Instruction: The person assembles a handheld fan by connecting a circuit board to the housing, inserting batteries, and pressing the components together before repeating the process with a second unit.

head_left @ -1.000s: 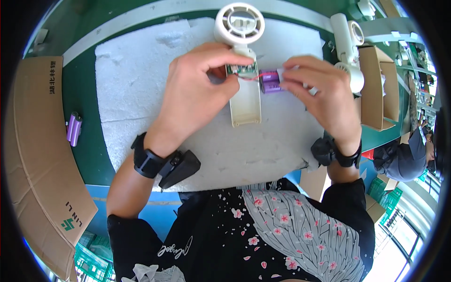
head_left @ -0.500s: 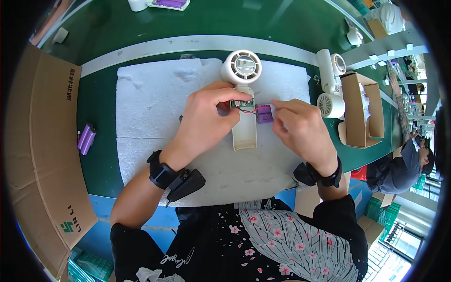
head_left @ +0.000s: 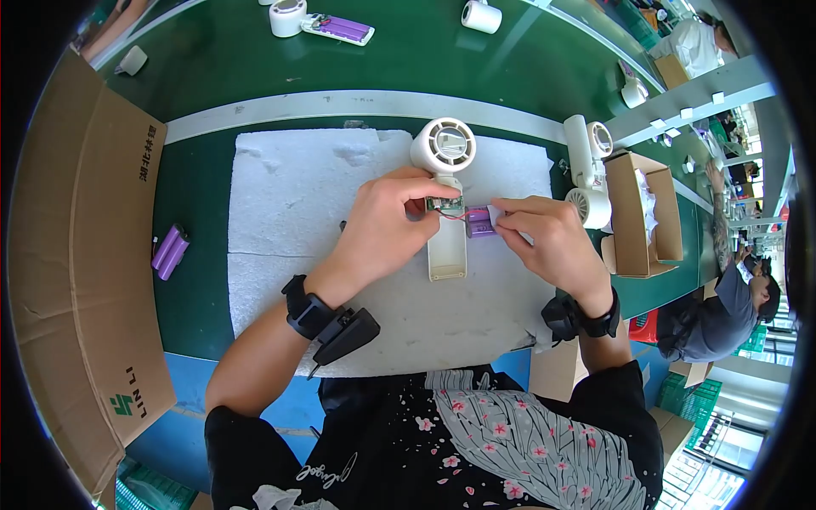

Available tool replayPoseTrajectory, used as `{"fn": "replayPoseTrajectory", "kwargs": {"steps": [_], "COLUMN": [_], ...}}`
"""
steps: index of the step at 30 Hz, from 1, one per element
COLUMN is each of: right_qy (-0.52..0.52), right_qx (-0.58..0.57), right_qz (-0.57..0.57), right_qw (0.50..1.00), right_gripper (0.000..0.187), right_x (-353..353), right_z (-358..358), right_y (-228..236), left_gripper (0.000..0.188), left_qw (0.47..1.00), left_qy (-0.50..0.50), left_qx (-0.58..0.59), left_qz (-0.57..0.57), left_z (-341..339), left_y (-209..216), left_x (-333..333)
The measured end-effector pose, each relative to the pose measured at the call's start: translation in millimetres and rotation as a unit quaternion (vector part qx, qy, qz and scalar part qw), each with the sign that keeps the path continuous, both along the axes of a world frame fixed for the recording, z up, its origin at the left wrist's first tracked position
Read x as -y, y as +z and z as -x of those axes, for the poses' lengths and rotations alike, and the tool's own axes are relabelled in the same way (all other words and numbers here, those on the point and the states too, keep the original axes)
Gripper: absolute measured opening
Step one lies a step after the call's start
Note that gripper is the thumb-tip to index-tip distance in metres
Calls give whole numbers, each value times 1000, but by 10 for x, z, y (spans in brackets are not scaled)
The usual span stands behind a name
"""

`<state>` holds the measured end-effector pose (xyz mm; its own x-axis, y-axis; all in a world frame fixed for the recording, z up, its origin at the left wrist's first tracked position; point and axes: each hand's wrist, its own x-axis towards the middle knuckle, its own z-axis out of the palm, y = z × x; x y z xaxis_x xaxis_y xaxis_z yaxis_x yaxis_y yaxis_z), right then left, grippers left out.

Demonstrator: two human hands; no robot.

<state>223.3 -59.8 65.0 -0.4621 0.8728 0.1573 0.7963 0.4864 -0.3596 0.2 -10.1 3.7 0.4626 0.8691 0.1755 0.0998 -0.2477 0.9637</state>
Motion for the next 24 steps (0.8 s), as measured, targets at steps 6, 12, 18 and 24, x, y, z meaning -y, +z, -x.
{"fn": "replayPoseTrajectory", "kwargs": {"steps": [6,12,18,24], "right_qy": [-2,-35,-55,-184], "right_qx": [58,-10,-15,-47], "right_qz": [-64,32,39,-67], "right_qw": [996,999,998,980], "right_gripper": [9,9,12,28], "right_x": [53,-112,-447,-392], "right_z": [79,-60,-491,-335], "right_y": [-28,-41,172,176], "left_gripper": [30,31,31,32], "left_qw": [1000,1000,1000,1000], "left_qy": [1,6,8,17], "left_qx": [3,-1,0,5], "left_qz": [-19,-6,-2,15], "left_z": [-39,-28,-70,-31], "left_y": [2,-5,-35,-48], "left_x": [-9,1,-8,-9]}}
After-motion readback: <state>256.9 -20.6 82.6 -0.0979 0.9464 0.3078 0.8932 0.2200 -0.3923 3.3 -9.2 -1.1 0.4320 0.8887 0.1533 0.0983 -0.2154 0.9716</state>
